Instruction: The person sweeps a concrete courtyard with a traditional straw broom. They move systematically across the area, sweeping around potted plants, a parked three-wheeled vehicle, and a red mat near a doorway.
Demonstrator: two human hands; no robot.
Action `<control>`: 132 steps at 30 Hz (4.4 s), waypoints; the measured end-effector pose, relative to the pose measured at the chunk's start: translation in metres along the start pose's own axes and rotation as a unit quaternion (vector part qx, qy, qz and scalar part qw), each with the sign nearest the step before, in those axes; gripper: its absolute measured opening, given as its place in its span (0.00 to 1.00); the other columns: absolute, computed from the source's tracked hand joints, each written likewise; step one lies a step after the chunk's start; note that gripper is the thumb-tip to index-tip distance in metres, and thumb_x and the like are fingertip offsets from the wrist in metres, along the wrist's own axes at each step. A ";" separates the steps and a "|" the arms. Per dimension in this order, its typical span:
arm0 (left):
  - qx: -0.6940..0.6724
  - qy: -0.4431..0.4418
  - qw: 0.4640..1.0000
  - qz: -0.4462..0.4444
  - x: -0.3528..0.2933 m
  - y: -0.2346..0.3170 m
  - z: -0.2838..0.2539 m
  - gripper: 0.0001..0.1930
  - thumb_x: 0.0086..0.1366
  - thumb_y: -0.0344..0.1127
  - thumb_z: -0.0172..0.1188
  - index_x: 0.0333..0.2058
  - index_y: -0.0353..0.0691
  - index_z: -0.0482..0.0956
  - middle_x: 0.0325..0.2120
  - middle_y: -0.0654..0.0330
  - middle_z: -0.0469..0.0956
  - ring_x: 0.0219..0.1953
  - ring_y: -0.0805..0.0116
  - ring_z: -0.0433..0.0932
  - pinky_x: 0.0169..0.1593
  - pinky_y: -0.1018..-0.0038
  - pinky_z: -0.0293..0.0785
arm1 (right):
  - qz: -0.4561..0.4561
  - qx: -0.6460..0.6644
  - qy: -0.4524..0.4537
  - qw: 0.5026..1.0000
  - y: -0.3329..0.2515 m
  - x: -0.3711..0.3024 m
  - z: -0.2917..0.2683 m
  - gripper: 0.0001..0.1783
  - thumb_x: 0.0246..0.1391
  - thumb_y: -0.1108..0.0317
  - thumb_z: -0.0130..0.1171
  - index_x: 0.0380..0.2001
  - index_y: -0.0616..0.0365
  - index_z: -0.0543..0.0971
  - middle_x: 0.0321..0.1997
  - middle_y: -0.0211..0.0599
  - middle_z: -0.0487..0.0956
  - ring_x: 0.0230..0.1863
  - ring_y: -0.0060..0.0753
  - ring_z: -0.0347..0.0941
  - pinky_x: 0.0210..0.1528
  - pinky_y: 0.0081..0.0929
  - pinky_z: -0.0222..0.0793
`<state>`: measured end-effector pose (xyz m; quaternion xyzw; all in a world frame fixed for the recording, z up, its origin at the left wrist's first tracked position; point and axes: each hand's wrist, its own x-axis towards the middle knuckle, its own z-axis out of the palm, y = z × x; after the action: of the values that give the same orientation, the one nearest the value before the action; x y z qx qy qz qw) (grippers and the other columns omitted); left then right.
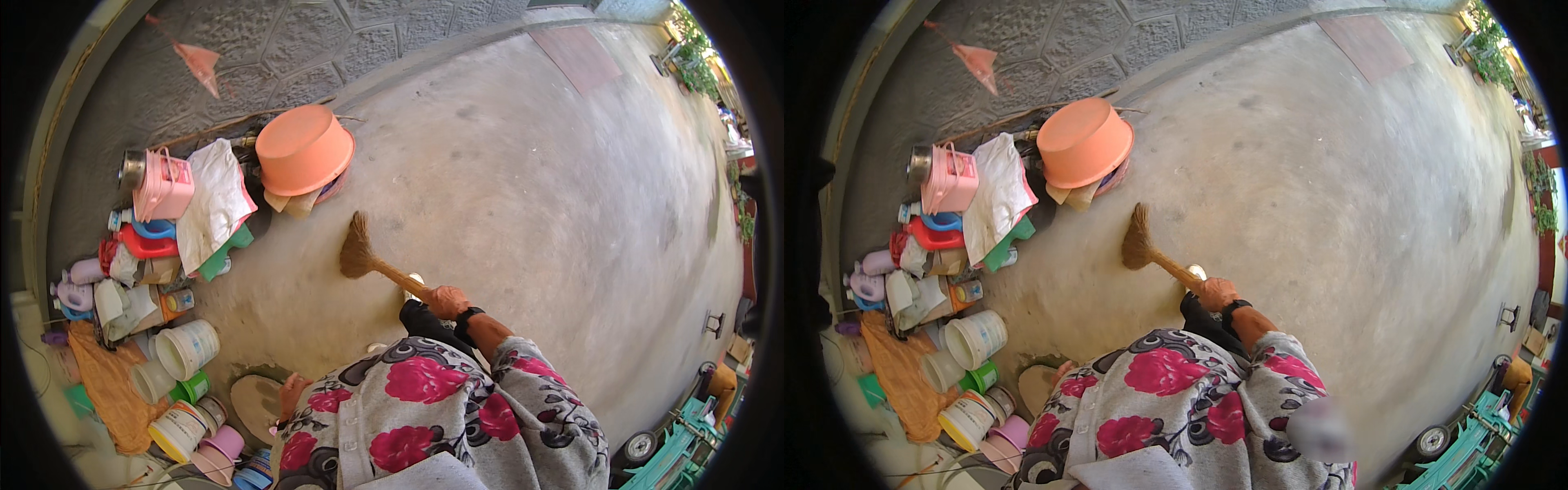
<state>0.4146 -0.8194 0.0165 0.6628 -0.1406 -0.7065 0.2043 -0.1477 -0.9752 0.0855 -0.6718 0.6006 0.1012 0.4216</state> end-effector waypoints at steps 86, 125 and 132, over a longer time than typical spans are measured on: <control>0.472 0.028 0.864 0.171 0.196 0.557 0.441 0.22 0.54 0.38 0.50 0.43 0.28 0.65 0.31 0.50 0.73 0.34 0.67 0.72 0.38 0.75 0.67 | 0.087 0.855 -0.118 0.498 0.235 0.255 -0.454 0.12 0.33 0.66 0.54 0.22 0.62 0.69 0.16 0.35 0.71 0.16 0.32 0.67 0.19 0.26 0.65; 0.562 -0.141 0.806 0.119 0.281 0.729 0.699 0.25 0.54 0.37 0.49 0.48 0.27 0.59 0.29 0.57 0.75 0.27 0.76 0.70 0.32 0.81 0.66 | 0.268 0.808 0.413 0.324 0.413 0.072 -0.458 0.25 0.36 0.77 0.49 0.44 0.65 0.66 0.27 0.37 0.70 0.22 0.27 0.67 0.21 0.26 0.68; 0.700 -0.159 0.669 0.190 0.269 0.742 0.701 0.21 0.54 0.38 0.50 0.44 0.29 0.65 0.30 0.55 0.75 0.31 0.73 0.72 0.35 0.79 0.67 | 0.235 0.766 0.485 0.351 0.410 0.046 -0.433 0.24 0.37 0.76 0.49 0.44 0.66 0.68 0.27 0.32 0.71 0.20 0.22 0.65 0.20 0.20 0.62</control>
<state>-0.2163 -1.6482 0.1858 0.4476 -0.7476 -0.4409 -0.2153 -0.6621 -1.2749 0.1443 0.1793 0.6500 -0.6514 0.3478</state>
